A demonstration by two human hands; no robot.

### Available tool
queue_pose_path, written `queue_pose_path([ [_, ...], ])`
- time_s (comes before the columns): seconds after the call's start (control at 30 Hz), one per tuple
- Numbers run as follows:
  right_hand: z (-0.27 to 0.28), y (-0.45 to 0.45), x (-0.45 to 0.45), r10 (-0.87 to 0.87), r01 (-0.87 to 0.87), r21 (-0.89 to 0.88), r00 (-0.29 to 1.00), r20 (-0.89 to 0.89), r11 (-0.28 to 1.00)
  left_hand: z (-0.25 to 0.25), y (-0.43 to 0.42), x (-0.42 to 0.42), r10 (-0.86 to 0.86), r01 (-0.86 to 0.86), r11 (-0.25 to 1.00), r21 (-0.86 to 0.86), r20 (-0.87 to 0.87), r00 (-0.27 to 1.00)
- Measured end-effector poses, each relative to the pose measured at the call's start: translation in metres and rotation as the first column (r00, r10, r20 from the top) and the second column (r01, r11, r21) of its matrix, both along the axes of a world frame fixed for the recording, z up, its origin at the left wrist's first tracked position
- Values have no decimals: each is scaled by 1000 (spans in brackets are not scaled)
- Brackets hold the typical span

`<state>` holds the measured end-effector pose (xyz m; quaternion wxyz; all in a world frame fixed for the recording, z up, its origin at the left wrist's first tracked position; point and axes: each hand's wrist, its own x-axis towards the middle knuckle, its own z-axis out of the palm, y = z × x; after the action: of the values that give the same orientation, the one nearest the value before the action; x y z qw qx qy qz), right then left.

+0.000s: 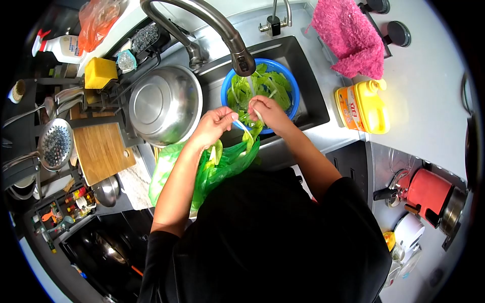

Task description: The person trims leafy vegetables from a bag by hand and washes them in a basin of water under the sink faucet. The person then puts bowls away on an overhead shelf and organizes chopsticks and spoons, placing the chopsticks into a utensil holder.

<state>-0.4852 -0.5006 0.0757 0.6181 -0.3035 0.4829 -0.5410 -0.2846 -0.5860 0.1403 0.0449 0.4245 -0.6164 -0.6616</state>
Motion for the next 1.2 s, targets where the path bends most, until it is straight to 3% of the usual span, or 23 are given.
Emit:
queue_pose_path([
  [0.03,4,0,-1,-22,15,45,986,165,999,0,-1,-1,51,-51,998,-26,-7,999],
  [0.17,10,4,11,177,-179,99,984,29,979,-14,0,-3,160,-152,974,-167,38,986],
  [0.2,16,4,17,169,-157,73,965,-199,985,-17,2,-3,155,-131,962,-239,84,984],
  [0.3,31,7,22,51,-147,-119,810,-585,982,-13,9,-9,161,-115,934,-337,112,981],
  [0.37,26,9,28,-58,-78,-187,775,-629,979,-9,13,-10,158,-85,911,-403,152,976],
  [0.4,27,10,30,-87,-69,-203,739,-668,977,-7,17,-10,159,-107,926,-362,116,981],
  [0.43,28,11,33,-115,-63,-221,701,-704,973,-5,22,-11,163,-117,897,-427,74,984],
  [0.47,31,12,37,-117,-13,-185,731,-672,983,-2,27,-13,165,-129,862,-490,31,986],
  [0.5,21,10,40,-109,56,-119,859,-501,991,0,31,-14,164,-143,822,-551,-12,986],
  [0.53,7,9,43,-115,108,-37,945,-306,993,0,33,-12,182,-156,857,-492,5,983],
  [0.6,-6,2,34,-216,211,184,976,12,960,-7,30,-6,277,-322,894,-310,-180,944],
  [0.67,-39,-16,-1,-495,507,202,862,-110,838,-2,25,8,459,-498,866,-28,-347,818],
  [0.7,-55,-27,-29,-537,540,246,839,-85,805,15,23,17,590,-570,802,177,-384,711],
  [0.73,-85,-39,-53,-564,590,131,804,-190,797,33,22,28,669,-573,742,348,-420,613],
  [0.77,-112,-47,-65,-479,566,59,744,-466,822,47,23,41,745,-545,667,507,-434,507],
  [0.83,-137,-62,-70,-267,449,-62,409,-872,891,63,25,74,835,-495,541,679,-363,414],
  [0.9,-129,-42,-38,72,111,87,131,-989,990,70,32,108,840,-385,534,753,-422,341],
  [0.97,-139,-40,-24,366,-191,383,-119,-923,904,77,41,139,887,-357,460,813,-406,220],
  [1.0,-154,-47,-41,404,-282,424,-129,-906,861,85,48,148,916,-421,400,814,-354,187],
  [1.07,-198,-55,-61,451,-81,453,-39,-892,888,84,63,170,922,-476,384,791,-360,145],
  [1.1,-201,-58,-51,442,-72,453,-131,-887,889,85,69,179,937,-529,340,777,-330,118],
  [1.17,-199,-57,-46,455,-218,485,-176,-873,847,91,85,204,940,-490,290,822,-340,-14],
  [1.2,-191,-58,-53,439,-297,449,-103,-892,843,96,95,221,924,-512,294,807,-378,-65],
])
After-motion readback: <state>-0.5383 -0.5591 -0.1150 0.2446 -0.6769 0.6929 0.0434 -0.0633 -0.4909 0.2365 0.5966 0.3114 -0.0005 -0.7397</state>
